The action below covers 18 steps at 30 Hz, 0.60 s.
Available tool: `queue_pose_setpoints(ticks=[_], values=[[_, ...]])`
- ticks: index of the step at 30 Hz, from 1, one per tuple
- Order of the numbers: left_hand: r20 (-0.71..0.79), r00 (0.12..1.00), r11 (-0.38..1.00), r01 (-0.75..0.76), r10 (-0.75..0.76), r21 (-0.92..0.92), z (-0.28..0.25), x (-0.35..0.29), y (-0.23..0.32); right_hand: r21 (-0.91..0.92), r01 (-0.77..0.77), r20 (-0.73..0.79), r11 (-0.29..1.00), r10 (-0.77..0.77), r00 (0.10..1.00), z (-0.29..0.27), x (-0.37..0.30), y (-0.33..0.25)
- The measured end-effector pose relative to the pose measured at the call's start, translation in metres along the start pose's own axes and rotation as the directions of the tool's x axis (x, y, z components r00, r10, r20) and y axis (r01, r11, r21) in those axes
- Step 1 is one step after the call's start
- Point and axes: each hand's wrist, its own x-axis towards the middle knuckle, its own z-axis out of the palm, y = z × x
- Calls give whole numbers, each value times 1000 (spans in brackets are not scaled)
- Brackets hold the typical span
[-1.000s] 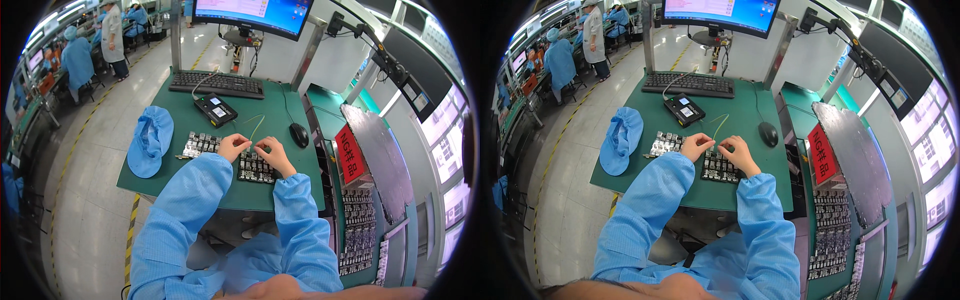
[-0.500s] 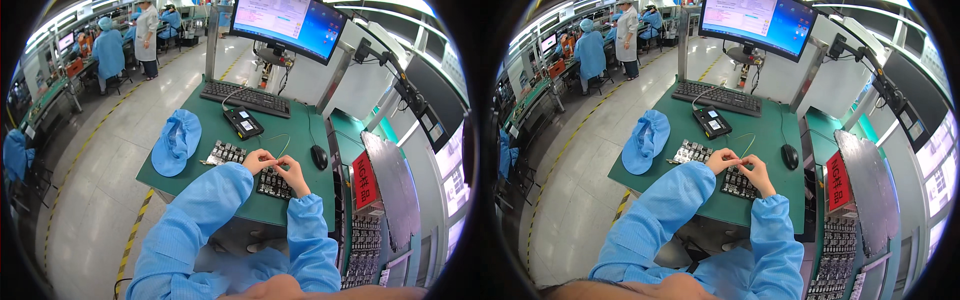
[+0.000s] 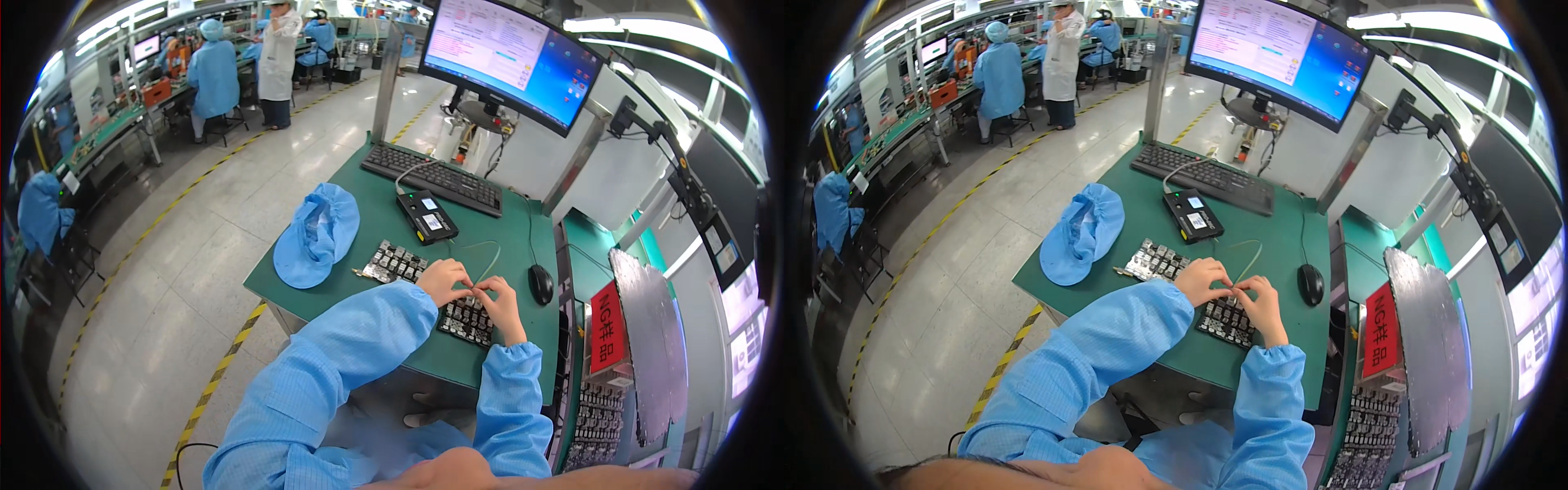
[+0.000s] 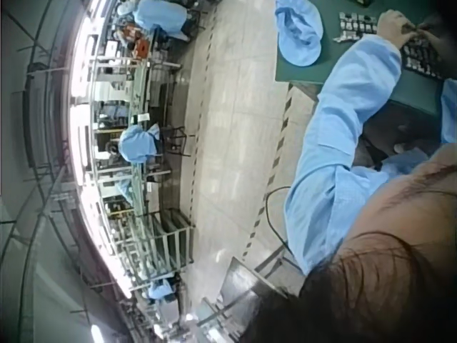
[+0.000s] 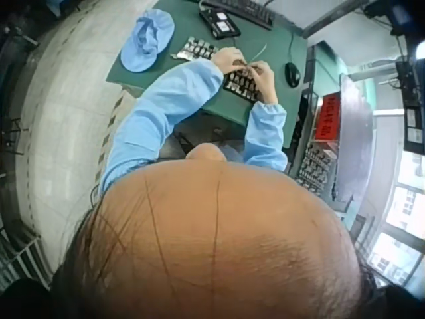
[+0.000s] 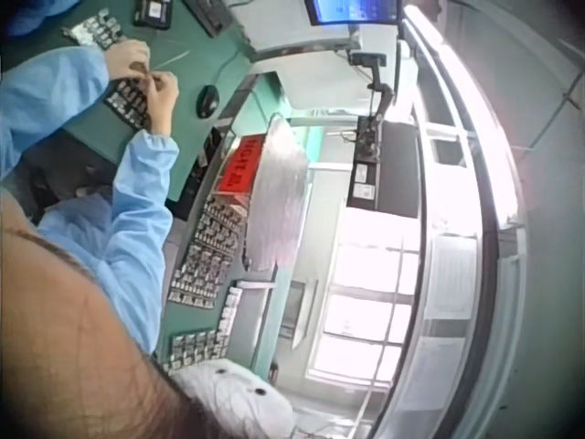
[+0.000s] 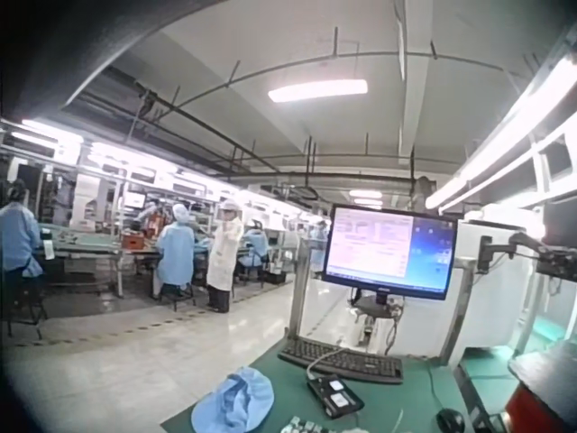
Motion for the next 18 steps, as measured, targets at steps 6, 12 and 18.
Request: queue_pose_setpoints(ticks=[6, 12, 18], values=[[-32, 997, 995, -72, 74, 73, -2, -2, -3, 147, -75, 27, 986, 71, 997, 4, 0, 1], [-37, 998, 996, -52, 55, 77, 12, 0, -12, 108, -28, -78, 994, 37, 996, 6, 0, -14], [-87, 996, 995, 33, -25, 93, 10, -7, -10, 6, 62, -70, 998, -61, 996, 14, 1, -22]])
